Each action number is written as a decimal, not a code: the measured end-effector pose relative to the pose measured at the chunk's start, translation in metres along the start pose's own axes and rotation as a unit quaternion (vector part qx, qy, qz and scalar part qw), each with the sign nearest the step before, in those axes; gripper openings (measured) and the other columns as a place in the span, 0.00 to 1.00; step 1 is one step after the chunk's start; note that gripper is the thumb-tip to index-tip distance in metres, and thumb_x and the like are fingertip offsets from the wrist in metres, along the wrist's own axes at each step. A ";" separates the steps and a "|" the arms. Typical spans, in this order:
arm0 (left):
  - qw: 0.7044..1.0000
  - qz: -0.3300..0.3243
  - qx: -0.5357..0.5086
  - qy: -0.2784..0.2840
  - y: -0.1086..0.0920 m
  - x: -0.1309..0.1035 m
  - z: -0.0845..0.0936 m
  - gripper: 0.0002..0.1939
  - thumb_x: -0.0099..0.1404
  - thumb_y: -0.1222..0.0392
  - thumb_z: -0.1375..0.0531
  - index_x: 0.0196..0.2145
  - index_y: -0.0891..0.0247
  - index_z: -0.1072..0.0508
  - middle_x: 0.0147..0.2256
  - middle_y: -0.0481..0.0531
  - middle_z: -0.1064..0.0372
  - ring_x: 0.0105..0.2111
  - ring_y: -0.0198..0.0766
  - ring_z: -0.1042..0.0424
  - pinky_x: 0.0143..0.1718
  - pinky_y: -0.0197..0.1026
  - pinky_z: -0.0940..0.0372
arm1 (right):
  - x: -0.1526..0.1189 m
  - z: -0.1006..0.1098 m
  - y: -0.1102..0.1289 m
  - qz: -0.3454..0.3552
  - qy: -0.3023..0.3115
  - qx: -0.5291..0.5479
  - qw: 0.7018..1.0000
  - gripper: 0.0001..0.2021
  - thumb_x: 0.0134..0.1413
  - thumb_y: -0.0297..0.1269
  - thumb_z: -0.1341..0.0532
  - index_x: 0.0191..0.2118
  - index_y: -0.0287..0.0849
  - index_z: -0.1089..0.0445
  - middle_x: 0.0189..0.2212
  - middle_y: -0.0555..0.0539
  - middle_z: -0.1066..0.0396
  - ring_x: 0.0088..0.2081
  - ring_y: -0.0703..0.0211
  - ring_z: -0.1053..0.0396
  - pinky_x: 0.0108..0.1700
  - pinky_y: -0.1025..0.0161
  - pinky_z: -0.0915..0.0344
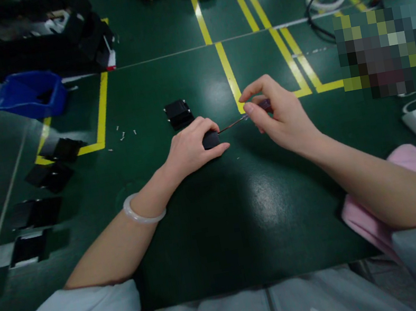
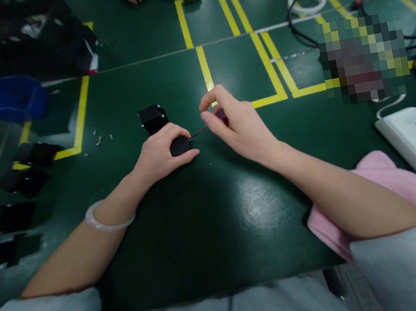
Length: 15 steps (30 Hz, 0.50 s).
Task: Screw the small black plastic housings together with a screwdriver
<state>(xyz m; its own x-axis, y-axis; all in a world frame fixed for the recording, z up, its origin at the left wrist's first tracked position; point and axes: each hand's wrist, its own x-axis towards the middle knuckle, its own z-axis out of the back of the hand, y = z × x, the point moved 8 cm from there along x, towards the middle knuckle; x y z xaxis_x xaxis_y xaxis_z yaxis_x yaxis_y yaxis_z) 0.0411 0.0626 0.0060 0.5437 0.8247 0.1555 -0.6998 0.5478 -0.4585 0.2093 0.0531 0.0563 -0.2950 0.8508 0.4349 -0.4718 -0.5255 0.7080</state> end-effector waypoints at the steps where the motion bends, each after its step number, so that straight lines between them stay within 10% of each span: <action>1: 1.000 0.001 -0.001 0.001 0.000 0.000 0.000 0.21 0.66 0.40 0.39 0.44 0.60 0.28 0.45 0.53 0.27 0.44 0.44 0.28 0.44 0.44 0.35 | 0.000 0.000 -0.001 -0.001 0.000 0.001 1.000 0.05 0.67 0.42 0.44 0.41 0.47 0.36 0.26 0.55 0.36 0.25 0.65 0.35 0.31 0.60 0.39; 15: 1.000 0.000 0.002 0.002 0.000 0.000 0.000 0.21 0.66 0.40 0.39 0.44 0.61 0.28 0.45 0.54 0.28 0.44 0.44 0.28 0.43 0.43 0.36 | 0.000 0.000 0.000 -0.007 0.005 -0.005 1.000 0.07 0.68 0.42 0.45 0.40 0.46 0.36 0.24 0.55 0.36 0.24 0.65 0.35 0.31 0.60 0.40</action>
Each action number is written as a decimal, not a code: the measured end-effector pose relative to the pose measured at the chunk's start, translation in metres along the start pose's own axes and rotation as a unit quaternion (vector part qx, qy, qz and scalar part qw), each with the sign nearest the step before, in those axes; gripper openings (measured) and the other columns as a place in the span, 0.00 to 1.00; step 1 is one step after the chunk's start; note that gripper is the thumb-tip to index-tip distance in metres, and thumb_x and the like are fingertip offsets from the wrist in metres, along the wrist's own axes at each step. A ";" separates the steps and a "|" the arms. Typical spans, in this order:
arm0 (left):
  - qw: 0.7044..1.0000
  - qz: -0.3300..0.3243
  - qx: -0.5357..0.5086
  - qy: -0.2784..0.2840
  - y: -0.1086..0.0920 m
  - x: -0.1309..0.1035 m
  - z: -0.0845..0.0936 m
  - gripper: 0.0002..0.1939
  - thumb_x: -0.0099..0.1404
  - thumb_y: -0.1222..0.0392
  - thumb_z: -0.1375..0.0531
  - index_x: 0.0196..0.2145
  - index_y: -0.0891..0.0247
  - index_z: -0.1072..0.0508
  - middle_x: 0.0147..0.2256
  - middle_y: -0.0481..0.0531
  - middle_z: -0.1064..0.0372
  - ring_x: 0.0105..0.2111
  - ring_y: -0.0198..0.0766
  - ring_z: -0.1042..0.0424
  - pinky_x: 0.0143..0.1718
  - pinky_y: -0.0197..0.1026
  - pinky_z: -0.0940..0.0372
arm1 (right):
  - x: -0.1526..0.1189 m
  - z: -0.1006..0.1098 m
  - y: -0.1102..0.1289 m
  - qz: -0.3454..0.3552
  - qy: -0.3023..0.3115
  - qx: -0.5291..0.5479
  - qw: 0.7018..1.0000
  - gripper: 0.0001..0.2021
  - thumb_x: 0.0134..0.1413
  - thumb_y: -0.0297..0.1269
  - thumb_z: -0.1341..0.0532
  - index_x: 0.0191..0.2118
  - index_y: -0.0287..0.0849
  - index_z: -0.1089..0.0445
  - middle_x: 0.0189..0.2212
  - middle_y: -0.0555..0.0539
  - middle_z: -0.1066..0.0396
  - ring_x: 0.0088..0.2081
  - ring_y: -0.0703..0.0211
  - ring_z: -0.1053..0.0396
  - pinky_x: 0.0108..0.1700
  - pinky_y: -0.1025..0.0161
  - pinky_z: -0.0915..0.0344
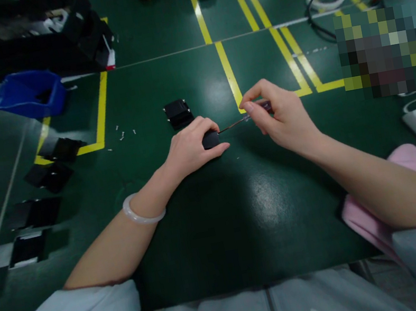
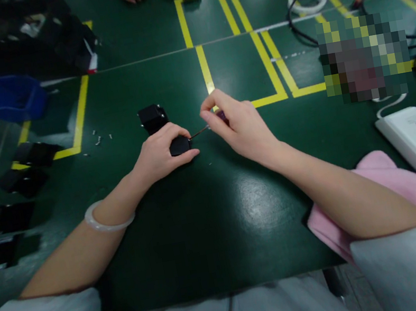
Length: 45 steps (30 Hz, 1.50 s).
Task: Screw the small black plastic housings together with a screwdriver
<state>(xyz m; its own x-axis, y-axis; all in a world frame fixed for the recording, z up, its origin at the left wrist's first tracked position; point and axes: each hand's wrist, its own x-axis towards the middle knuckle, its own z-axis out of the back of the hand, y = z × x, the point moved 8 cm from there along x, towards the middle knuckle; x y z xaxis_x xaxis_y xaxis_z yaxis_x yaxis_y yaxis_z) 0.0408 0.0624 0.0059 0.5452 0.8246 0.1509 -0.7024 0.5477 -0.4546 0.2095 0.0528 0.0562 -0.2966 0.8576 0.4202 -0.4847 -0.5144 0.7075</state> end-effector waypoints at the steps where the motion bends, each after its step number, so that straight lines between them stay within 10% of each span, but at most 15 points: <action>1: 1.000 0.000 -0.001 -0.001 0.000 0.000 0.000 0.21 0.66 0.40 0.39 0.44 0.61 0.28 0.45 0.54 0.28 0.44 0.44 0.28 0.43 0.43 0.35 | 0.000 0.000 0.000 0.003 0.001 -0.001 1.000 0.06 0.68 0.40 0.45 0.40 0.46 0.36 0.24 0.56 0.37 0.23 0.65 0.36 0.31 0.60 0.40; 45: 1.000 -0.001 -0.003 -0.005 0.001 0.001 -0.001 0.21 0.66 0.40 0.39 0.44 0.61 0.28 0.45 0.53 0.27 0.44 0.44 0.27 0.44 0.43 0.35 | -0.001 0.000 0.002 0.021 -0.005 0.005 1.000 0.06 0.67 0.38 0.45 0.47 0.46 0.38 0.26 0.56 0.37 0.26 0.64 0.34 0.34 0.60 0.37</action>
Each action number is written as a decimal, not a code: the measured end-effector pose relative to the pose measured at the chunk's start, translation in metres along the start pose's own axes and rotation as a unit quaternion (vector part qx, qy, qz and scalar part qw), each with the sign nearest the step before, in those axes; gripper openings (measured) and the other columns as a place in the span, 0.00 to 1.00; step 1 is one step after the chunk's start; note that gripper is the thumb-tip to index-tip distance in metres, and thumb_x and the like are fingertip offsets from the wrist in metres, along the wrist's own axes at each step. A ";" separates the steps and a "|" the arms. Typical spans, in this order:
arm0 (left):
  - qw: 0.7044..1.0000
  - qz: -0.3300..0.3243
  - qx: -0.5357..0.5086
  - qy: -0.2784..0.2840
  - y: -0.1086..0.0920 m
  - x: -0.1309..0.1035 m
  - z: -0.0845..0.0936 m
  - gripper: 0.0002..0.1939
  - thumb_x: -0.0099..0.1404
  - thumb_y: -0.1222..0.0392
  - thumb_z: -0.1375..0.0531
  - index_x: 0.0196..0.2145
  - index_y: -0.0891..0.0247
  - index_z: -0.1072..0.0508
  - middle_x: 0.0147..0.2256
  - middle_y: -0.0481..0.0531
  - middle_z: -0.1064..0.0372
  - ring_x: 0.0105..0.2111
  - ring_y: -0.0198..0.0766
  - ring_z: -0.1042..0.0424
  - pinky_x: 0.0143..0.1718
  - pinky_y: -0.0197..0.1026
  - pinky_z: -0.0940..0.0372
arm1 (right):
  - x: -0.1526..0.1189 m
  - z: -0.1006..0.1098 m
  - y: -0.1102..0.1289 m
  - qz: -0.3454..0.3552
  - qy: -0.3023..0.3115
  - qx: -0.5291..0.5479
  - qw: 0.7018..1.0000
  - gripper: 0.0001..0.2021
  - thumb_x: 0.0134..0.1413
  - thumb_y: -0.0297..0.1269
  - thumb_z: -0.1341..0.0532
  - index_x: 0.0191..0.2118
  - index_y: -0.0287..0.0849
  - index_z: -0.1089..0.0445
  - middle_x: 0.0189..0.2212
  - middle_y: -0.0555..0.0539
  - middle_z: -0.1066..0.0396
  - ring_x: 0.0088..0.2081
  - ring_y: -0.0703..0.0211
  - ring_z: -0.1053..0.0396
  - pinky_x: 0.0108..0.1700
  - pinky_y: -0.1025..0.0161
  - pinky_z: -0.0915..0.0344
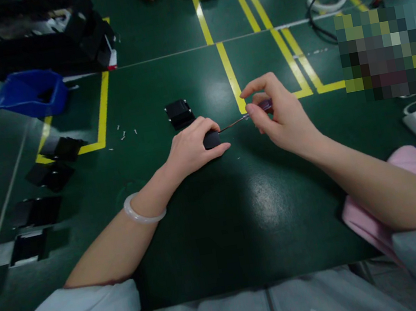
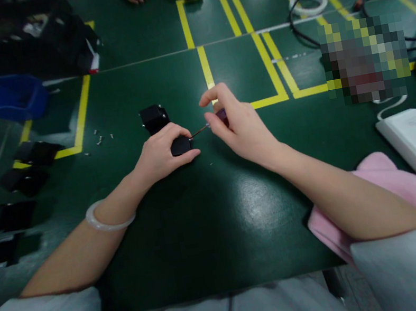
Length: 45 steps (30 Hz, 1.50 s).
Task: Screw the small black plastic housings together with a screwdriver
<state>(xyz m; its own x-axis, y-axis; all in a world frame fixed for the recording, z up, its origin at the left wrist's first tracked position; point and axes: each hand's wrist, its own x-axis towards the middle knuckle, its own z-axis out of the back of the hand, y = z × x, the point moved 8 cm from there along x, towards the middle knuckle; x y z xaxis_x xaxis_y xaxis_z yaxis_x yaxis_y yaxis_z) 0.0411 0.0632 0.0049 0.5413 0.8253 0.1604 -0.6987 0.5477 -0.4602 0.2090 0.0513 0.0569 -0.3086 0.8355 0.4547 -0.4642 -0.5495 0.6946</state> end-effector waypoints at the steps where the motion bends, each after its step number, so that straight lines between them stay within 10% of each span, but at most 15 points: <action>1: 1.000 0.000 0.000 0.000 0.000 0.000 0.000 0.21 0.66 0.40 0.39 0.44 0.61 0.28 0.45 0.53 0.27 0.44 0.44 0.27 0.43 0.43 0.35 | 0.000 0.000 0.000 -0.001 0.001 0.002 1.000 0.07 0.67 0.39 0.46 0.47 0.46 0.38 0.27 0.55 0.36 0.27 0.64 0.34 0.34 0.60 0.36; 45: 1.000 0.001 0.002 0.001 -0.001 0.000 0.001 0.21 0.66 0.40 0.40 0.44 0.60 0.29 0.45 0.53 0.27 0.44 0.44 0.28 0.43 0.43 0.35 | 0.000 -0.001 -0.002 -0.023 0.010 0.004 1.000 0.07 0.68 0.44 0.45 0.41 0.48 0.38 0.25 0.56 0.38 0.24 0.65 0.37 0.30 0.60 0.40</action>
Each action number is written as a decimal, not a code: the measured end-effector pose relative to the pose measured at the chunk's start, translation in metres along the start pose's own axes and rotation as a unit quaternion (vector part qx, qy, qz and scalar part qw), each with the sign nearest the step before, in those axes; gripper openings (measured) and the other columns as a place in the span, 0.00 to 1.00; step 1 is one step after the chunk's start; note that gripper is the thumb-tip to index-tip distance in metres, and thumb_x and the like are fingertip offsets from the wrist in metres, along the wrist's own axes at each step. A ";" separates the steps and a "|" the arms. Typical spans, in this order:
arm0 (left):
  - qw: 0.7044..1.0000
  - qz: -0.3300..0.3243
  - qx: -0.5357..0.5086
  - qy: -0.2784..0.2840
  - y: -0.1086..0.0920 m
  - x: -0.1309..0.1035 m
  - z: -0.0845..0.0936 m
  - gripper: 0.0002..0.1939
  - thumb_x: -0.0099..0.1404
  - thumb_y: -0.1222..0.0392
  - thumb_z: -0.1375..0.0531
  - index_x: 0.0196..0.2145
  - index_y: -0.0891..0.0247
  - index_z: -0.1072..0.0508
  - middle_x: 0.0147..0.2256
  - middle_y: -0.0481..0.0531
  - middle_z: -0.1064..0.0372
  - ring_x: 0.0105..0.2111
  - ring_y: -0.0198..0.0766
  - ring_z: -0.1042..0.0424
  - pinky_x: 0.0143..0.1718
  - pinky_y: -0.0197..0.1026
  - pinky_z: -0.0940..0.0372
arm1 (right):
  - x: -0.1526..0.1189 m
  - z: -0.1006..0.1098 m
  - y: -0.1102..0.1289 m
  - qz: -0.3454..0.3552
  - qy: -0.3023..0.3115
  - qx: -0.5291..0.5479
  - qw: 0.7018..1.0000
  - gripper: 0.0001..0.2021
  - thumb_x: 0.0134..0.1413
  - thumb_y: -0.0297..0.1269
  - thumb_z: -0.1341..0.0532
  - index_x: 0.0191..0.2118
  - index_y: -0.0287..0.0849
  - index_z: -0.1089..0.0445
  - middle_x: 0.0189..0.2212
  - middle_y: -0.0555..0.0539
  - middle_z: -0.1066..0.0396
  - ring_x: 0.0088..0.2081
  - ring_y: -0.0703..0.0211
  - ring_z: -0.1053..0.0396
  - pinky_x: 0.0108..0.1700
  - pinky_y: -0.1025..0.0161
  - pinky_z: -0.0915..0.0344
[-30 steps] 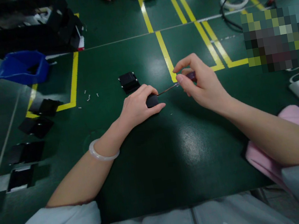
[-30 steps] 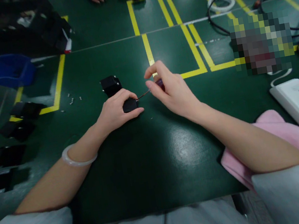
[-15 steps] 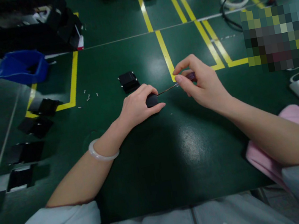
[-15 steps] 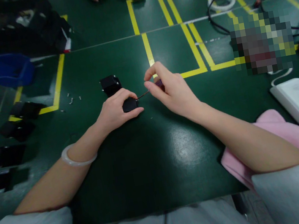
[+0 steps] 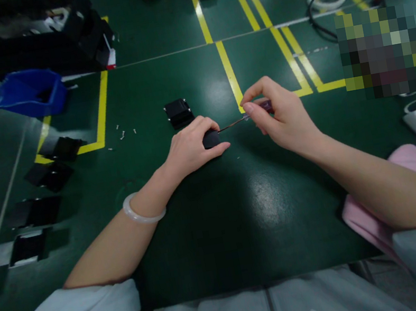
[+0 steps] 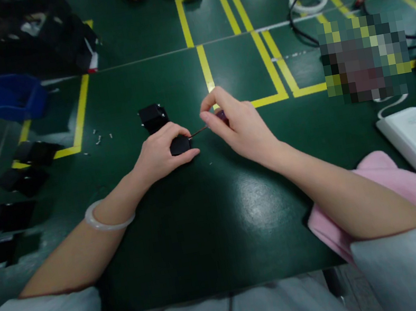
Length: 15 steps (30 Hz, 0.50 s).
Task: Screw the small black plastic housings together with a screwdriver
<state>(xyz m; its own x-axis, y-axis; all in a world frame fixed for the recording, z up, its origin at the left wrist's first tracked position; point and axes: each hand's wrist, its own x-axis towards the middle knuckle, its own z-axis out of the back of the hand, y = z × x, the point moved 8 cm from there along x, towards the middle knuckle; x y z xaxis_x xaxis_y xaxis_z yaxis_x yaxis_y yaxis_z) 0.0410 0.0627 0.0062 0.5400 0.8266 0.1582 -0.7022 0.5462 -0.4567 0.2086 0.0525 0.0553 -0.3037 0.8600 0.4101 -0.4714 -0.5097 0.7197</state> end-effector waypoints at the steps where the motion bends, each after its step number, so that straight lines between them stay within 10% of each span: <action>1: 1.000 0.000 0.001 0.001 0.000 0.000 0.000 0.21 0.66 0.40 0.40 0.44 0.60 0.29 0.45 0.53 0.27 0.44 0.44 0.28 0.43 0.43 0.35 | 0.000 0.000 0.000 0.000 -0.001 -0.001 1.000 0.06 0.68 0.43 0.45 0.41 0.48 0.38 0.24 0.56 0.38 0.24 0.65 0.37 0.31 0.60 0.40; 15: 1.000 -0.004 -0.003 -0.002 0.000 0.000 0.000 0.21 0.66 0.39 0.40 0.44 0.60 0.29 0.45 0.53 0.27 0.44 0.44 0.28 0.44 0.43 0.35 | 0.000 -0.001 0.002 0.014 0.000 -0.012 1.000 0.05 0.67 0.41 0.46 0.43 0.47 0.37 0.27 0.55 0.36 0.23 0.66 0.37 0.31 0.60 0.38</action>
<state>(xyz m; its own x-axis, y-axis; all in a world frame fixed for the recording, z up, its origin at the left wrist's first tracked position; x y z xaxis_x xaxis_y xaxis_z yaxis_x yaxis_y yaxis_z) 0.0410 0.0625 0.0062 0.5439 0.8228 0.1649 -0.6947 0.5518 -0.4614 0.2075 0.0516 0.0560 -0.3165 0.8455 0.4300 -0.4818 -0.5338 0.6949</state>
